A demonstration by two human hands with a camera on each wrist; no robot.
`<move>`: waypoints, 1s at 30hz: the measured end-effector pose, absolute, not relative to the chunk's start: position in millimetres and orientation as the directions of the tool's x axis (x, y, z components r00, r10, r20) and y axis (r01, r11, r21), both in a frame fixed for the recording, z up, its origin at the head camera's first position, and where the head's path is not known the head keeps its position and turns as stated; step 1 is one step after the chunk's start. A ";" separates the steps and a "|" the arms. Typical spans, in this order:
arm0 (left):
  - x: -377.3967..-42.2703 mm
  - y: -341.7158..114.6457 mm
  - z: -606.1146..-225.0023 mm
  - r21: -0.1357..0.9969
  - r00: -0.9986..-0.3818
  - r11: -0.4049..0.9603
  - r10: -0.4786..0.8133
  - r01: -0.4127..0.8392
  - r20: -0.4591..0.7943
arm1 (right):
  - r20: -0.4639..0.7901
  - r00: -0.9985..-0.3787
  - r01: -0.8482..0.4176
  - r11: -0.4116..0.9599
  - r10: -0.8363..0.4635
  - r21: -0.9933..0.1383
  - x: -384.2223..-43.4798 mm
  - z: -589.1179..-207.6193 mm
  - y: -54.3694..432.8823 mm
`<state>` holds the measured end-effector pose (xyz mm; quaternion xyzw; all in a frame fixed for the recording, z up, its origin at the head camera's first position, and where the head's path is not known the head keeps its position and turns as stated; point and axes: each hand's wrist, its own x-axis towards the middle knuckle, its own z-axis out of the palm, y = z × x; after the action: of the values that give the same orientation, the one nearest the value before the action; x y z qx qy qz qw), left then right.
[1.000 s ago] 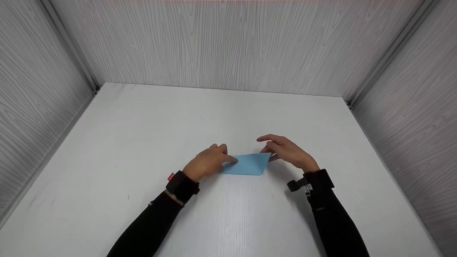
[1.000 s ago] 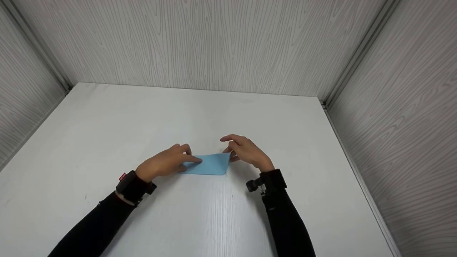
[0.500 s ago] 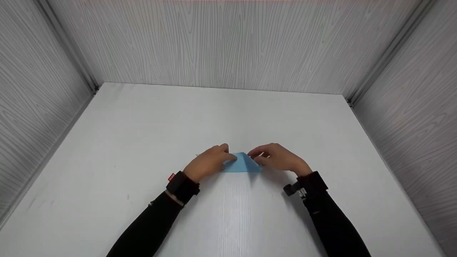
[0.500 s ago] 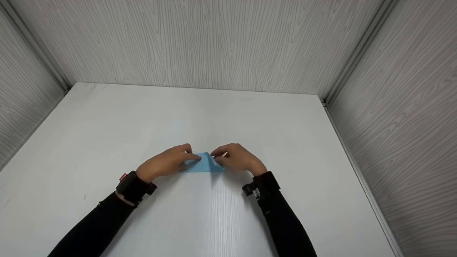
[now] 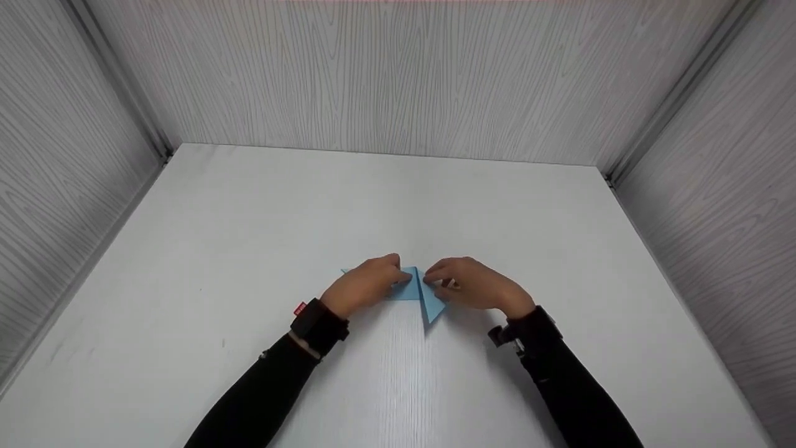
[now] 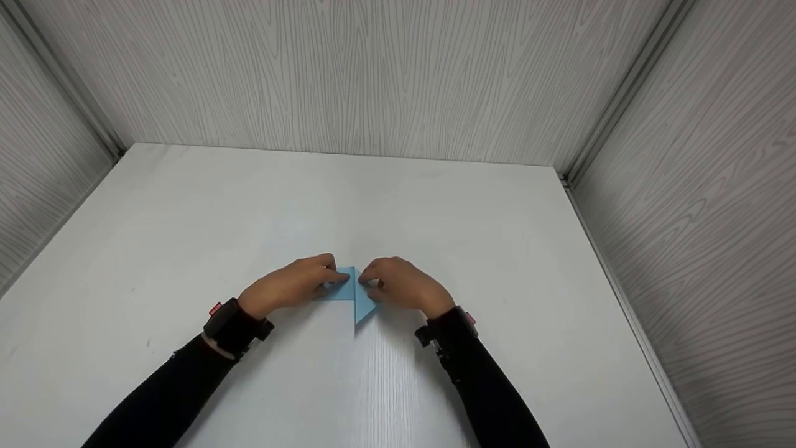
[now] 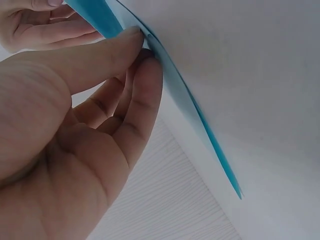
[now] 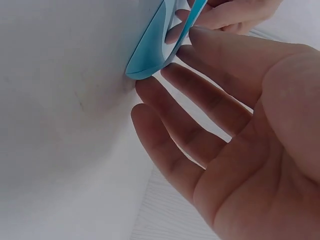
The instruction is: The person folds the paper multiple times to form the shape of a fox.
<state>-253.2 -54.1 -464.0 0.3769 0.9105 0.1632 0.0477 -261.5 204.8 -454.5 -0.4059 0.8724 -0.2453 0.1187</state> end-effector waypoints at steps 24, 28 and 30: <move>-252.6 -55.8 -466.5 0.353 -0.686 0.621 0.722 0.700 0.091 | 0.047 -0.607 -0.782 0.587 -0.793 -0.207 -246.1 -460.3 185.6; -251.9 -56.5 -468.1 0.429 -0.675 0.571 0.725 0.700 0.137 | 0.052 -0.601 -0.787 0.579 -0.798 -0.212 -246.4 -459.5 186.8; -252.2 -57.0 -469.3 0.433 -0.660 0.550 0.736 0.714 0.154 | 0.055 -0.599 -0.788 0.576 -0.799 -0.218 -246.6 -459.3 187.1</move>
<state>-252.2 -57.0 -469.3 0.4118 0.8801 0.2352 0.0228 -246.6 187.1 -459.3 -0.4473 0.8872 -0.1104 0.0245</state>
